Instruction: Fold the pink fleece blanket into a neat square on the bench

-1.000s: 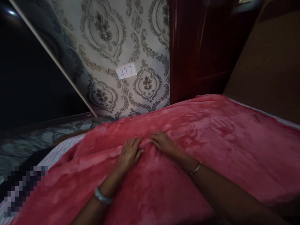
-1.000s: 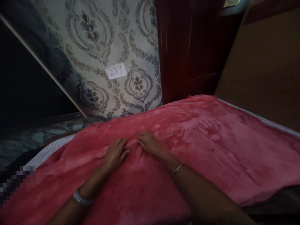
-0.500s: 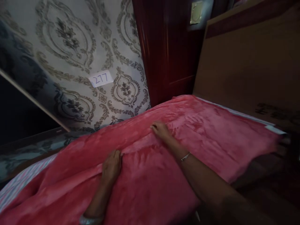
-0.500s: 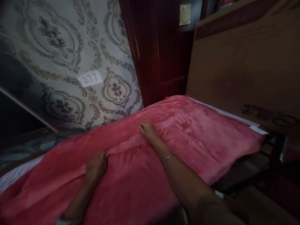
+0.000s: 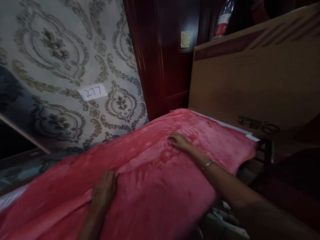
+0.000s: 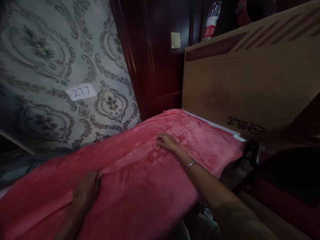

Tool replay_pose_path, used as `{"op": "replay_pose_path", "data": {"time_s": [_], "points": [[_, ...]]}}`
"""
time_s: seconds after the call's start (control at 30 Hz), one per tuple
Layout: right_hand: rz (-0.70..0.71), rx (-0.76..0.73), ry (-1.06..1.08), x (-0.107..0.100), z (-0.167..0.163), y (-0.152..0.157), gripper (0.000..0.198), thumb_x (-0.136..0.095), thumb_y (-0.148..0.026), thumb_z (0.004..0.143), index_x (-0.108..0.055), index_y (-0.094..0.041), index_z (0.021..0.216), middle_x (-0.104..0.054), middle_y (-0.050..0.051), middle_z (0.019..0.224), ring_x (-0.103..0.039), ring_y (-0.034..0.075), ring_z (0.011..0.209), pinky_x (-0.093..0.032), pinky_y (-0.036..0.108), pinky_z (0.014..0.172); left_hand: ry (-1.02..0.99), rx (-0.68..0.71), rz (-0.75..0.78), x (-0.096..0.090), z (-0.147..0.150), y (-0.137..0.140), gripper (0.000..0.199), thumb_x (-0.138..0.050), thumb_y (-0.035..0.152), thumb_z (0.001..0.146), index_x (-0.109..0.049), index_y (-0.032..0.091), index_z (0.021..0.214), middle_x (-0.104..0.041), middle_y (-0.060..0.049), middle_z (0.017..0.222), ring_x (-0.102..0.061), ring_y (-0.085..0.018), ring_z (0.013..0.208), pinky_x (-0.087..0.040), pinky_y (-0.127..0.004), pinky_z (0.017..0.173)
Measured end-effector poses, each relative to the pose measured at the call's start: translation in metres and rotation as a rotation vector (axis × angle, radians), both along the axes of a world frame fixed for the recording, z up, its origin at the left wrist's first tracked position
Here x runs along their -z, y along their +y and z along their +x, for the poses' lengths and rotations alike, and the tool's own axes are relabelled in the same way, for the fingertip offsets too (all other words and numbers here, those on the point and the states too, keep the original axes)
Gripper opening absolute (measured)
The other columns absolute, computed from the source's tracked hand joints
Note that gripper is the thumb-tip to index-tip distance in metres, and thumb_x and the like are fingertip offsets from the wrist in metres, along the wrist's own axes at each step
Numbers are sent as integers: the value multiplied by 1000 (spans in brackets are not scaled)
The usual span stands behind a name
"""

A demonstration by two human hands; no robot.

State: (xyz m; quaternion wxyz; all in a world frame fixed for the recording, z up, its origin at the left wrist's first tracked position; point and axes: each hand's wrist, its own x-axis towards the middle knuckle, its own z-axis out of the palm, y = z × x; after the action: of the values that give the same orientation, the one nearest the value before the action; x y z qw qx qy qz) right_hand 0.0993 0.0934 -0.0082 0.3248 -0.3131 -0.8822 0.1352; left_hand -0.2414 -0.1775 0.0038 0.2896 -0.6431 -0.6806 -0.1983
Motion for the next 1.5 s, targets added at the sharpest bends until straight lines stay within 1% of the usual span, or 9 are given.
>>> {"op": "replay_pose_path", "data": {"time_s": [0.13,0.3,0.4,0.53,0.67,0.8,1.0,1.27,1.5], "points": [[-16,-38,-37,12,-3,2,27,-70,-18,80,-71,-18,107,-70,10,114,-62,22,106,-46,37,96,17,-2,-1,-1,-1,0,35,-35,34,97,-64,21,82,-68,-7,78,-64,-22,73,-50,-33,69],[27,44,-65,9,-9,-2,11,-61,-11,85,-70,-17,85,-70,7,92,-60,19,92,-44,31,86,40,-4,15,0,-3,1,39,-33,37,98,-65,19,84,-69,-9,79,-65,-23,74,-50,-34,67],[22,122,25,5,-9,-6,16,-52,-8,86,-63,-17,77,-67,6,83,-58,16,80,-42,27,76,16,-24,-29,-1,-3,1,38,-34,38,97,-65,21,82,-68,-7,76,-64,-23,72,-49,-33,66],[-54,234,193,3,0,-9,20,-43,-15,93,-60,-19,85,-65,4,78,-55,15,70,-40,25,66,-2,-50,-47,-4,-1,0,37,-35,37,96,-63,21,79,-68,-7,77,-63,-23,73,-48,-33,65],[-44,75,136,4,10,-8,13,-54,-21,90,-65,-18,96,-68,6,94,-59,17,85,-44,29,78,-17,-68,-48,-4,-1,0,36,-35,37,96,-62,22,78,-68,-7,78,-63,-23,72,-48,-33,64],[29,-95,-9,7,9,-9,36,-75,-35,80,-67,-20,113,-65,10,117,-57,24,109,-42,37,95,36,-53,-31,1,-4,0,39,-33,39,97,-63,20,81,-68,-8,79,-63,-22,73,-48,-32,65],[22,33,-85,10,-7,-10,2,-65,-17,86,-67,-17,87,-67,8,95,-59,19,91,-42,30,82,38,-98,-29,7,-6,-1,37,-34,39,97,-64,21,85,-69,-7,83,-63,-22,76,-47,-31,64],[40,132,120,5,-6,-12,9,-52,-14,91,-59,-17,87,-65,6,85,-57,18,79,-43,29,78,49,-18,-28,1,-3,0,37,-34,40,97,-62,22,80,-65,-6,77,-61,-22,73,-46,-32,68],[85,-43,13,12,-3,-6,22,-47,-14,95,-67,-16,102,-66,10,98,-58,19,94,-45,31,86,19,-40,-50,-4,1,-3,36,-35,40,97,-61,22,78,-64,-7,78,-60,-22,74,-45,-32,63]]}}
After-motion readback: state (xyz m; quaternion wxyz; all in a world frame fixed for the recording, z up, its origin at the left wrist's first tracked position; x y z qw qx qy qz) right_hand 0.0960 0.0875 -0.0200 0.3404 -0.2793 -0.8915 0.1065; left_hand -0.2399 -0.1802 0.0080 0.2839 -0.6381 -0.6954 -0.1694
